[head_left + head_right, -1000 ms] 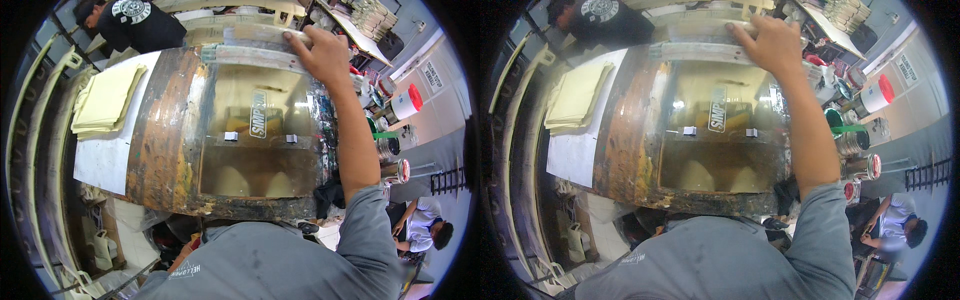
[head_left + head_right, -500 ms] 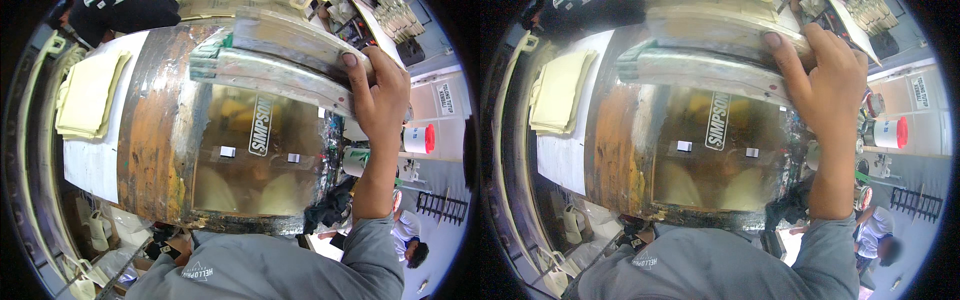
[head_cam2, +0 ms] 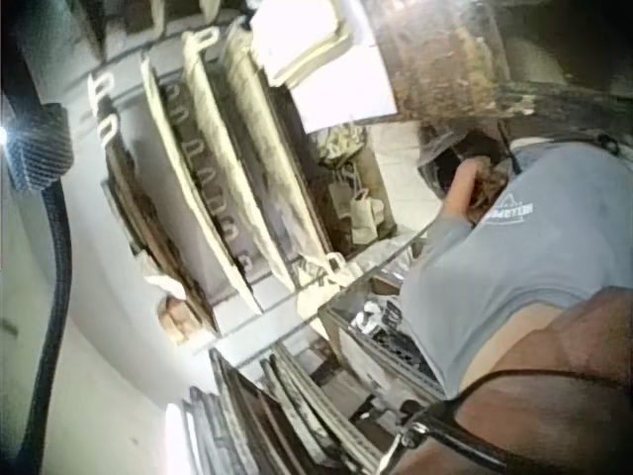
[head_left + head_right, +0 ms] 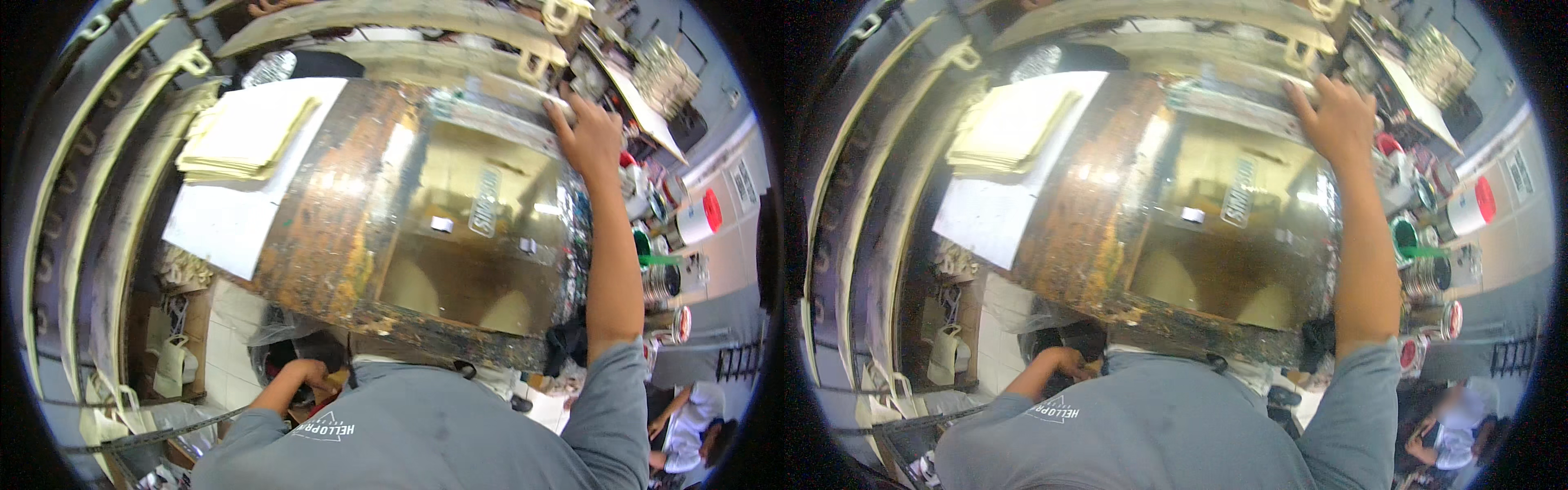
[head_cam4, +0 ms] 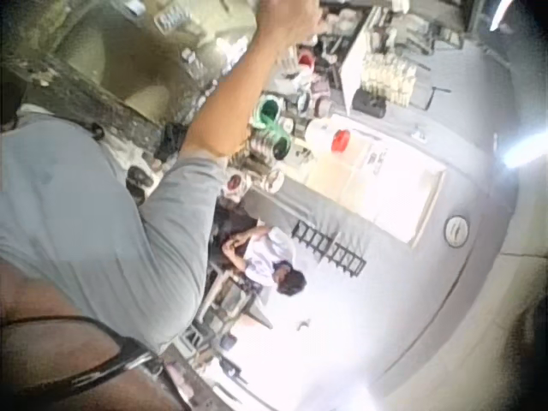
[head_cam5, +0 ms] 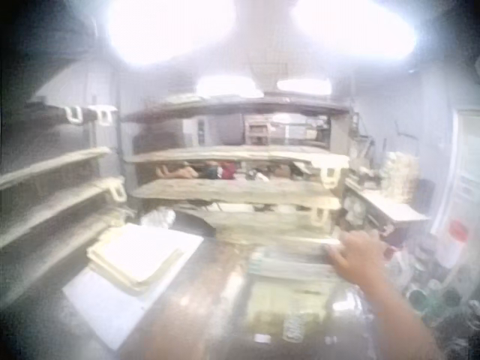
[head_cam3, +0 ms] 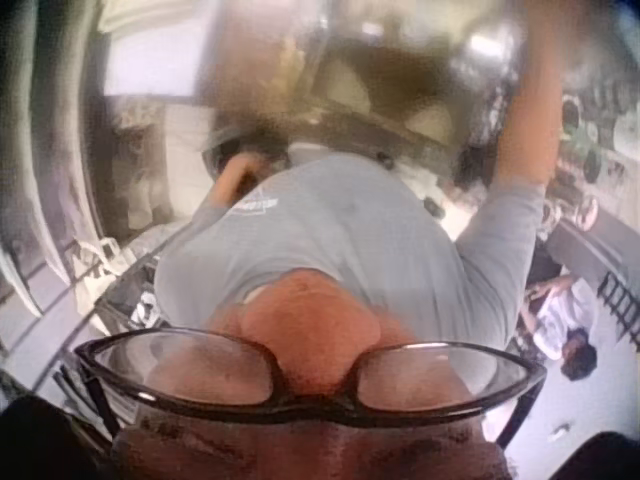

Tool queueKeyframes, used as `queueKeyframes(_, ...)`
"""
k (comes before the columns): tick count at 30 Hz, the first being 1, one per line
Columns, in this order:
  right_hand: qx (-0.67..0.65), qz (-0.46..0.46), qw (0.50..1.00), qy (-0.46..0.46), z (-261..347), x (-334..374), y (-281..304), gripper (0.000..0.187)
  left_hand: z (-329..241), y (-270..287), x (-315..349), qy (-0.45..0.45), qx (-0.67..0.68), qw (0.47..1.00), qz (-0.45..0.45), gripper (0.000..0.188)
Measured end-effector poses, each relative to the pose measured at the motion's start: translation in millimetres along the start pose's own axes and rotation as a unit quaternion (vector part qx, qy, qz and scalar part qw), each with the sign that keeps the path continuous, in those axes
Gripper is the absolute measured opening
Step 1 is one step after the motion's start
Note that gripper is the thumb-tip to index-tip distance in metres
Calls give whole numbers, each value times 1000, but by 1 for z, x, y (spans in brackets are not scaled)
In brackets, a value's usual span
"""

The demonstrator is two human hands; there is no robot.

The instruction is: The person performs screen printing on yellow tote bags by placing each bag onto a printing plate, lowering the screen frame, and using a squeegee to apply green ink across the design.

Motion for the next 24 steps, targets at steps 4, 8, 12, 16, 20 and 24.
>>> queueKeyframes(4, 5, 45, 999, -11, 10, 0, 10, 62, 1, 107, 114, -307, 302, 903, 5, 32)
queueKeyframes(8, 17, 26, 999, -14, 1, 1, 12, 58, 50, 282, 186, -142, 251, 683, -671, 41)
queueKeyframes(12, -3, 69, 997, -29, 6, -14, 10, 54, 106, 391, 159, 29, 173, 573, -800, 63)
queueKeyframes(16, -4, 56, 997, -45, -5, -20, 5, 53, 115, 448, 123, 199, 28, 574, -794, 80)
queueKeyframes(20, -19, 63, 997, -39, -11, -26, 4, 51, 147, 476, 99, 189, 65, 618, -761, 80)
queueKeyframes(24, -10, 34, 999, -34, -10, -28, 13, 48, 149, 490, 106, 186, 84, 626, -752, 71)
Point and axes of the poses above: each hand's wrist, its own x-axis away from the middle knuckle, its own y-axis out of the back of the hand, z = x × y, the point moved 6 cm from there along -x, towards the middle knuckle, and after that the axes turned 13 degrees about y, right-handed, at the moved point
